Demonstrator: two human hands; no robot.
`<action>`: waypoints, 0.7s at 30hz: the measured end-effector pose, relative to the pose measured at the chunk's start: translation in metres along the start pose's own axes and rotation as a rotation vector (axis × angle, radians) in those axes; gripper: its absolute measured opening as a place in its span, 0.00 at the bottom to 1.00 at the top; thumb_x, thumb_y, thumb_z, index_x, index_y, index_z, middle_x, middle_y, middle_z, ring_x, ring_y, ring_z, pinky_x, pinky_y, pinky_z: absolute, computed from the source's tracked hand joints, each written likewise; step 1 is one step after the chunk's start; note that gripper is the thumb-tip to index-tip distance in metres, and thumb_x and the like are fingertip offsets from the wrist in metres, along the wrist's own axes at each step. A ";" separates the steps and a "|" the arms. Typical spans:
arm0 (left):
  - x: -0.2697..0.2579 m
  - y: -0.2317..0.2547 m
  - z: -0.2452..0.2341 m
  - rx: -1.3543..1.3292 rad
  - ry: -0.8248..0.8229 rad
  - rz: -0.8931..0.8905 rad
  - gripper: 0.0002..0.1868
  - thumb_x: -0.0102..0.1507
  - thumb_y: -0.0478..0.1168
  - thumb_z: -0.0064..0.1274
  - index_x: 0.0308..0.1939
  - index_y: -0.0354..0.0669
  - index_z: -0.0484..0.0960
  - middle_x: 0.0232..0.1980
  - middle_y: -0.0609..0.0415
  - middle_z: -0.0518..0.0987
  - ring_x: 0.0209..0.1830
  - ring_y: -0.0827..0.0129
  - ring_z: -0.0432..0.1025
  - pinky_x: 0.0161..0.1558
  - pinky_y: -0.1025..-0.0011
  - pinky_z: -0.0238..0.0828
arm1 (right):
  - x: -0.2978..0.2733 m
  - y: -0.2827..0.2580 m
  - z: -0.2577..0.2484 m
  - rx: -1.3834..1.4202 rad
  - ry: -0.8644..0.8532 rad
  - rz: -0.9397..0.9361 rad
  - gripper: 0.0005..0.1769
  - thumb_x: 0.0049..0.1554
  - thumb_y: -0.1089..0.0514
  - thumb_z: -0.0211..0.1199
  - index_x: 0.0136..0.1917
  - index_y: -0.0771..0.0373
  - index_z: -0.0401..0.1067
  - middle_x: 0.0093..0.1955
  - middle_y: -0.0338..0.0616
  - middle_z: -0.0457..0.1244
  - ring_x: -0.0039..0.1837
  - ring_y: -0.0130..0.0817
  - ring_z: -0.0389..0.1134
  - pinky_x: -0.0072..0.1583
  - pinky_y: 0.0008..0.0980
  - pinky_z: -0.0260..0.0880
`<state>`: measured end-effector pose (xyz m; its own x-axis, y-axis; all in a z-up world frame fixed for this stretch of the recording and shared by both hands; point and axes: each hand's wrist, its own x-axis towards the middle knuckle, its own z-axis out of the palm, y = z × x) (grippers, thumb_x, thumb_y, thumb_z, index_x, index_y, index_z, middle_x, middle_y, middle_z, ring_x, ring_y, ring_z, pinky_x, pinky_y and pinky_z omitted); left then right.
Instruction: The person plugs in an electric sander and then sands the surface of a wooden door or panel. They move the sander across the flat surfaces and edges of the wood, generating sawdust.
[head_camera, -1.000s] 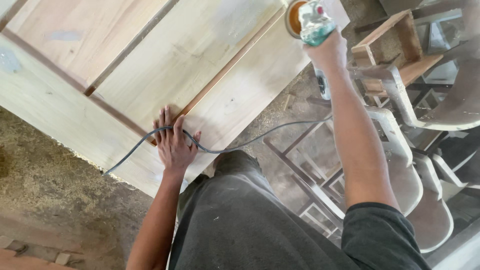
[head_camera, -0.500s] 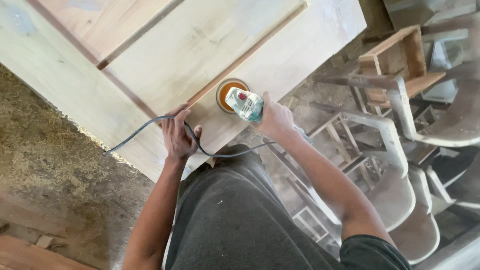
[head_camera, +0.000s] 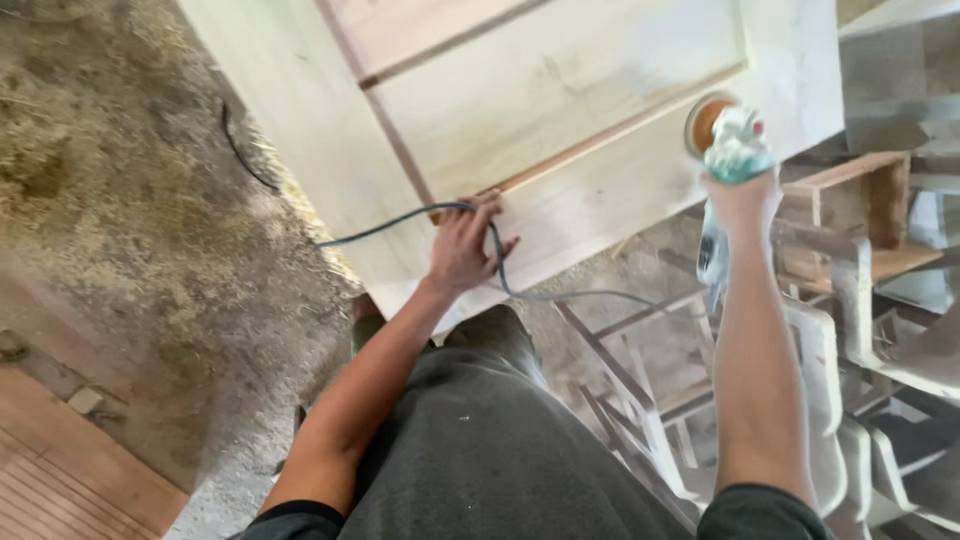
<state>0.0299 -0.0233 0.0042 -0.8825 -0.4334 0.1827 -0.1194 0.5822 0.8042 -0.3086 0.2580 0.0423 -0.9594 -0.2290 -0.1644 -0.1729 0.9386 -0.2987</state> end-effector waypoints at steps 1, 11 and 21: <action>-0.005 -0.001 -0.009 -0.054 -0.030 0.032 0.24 0.65 0.49 0.62 0.56 0.40 0.72 0.65 0.41 0.77 0.63 0.43 0.69 0.64 0.50 0.63 | -0.024 -0.006 0.003 0.023 -0.010 -0.015 0.44 0.49 0.49 0.84 0.69 0.69 0.65 0.61 0.57 0.68 0.61 0.46 0.71 0.63 0.42 0.71; -0.075 -0.103 -0.159 -0.244 0.010 0.117 0.22 0.73 0.53 0.44 0.62 0.41 0.65 0.72 0.34 0.67 0.74 0.42 0.63 0.74 0.42 0.61 | -0.253 -0.190 0.074 0.031 -0.143 0.114 0.39 0.44 0.44 0.81 0.59 0.66 0.67 0.50 0.57 0.71 0.51 0.49 0.75 0.53 0.46 0.76; -0.010 -0.141 -0.241 -0.248 0.193 0.094 0.20 0.73 0.48 0.44 0.66 0.45 0.63 0.80 0.32 0.58 0.84 0.40 0.51 0.83 0.43 0.48 | -0.199 -0.334 0.119 0.255 -0.089 -0.090 0.38 0.48 0.47 0.78 0.63 0.68 0.65 0.52 0.61 0.71 0.56 0.59 0.73 0.54 0.50 0.74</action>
<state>0.1653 -0.2669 0.0250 -0.7790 -0.5217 0.3477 0.0941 0.4510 0.8876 -0.0331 -0.0409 0.0629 -0.9175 -0.3410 -0.2048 -0.1843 0.8207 -0.5407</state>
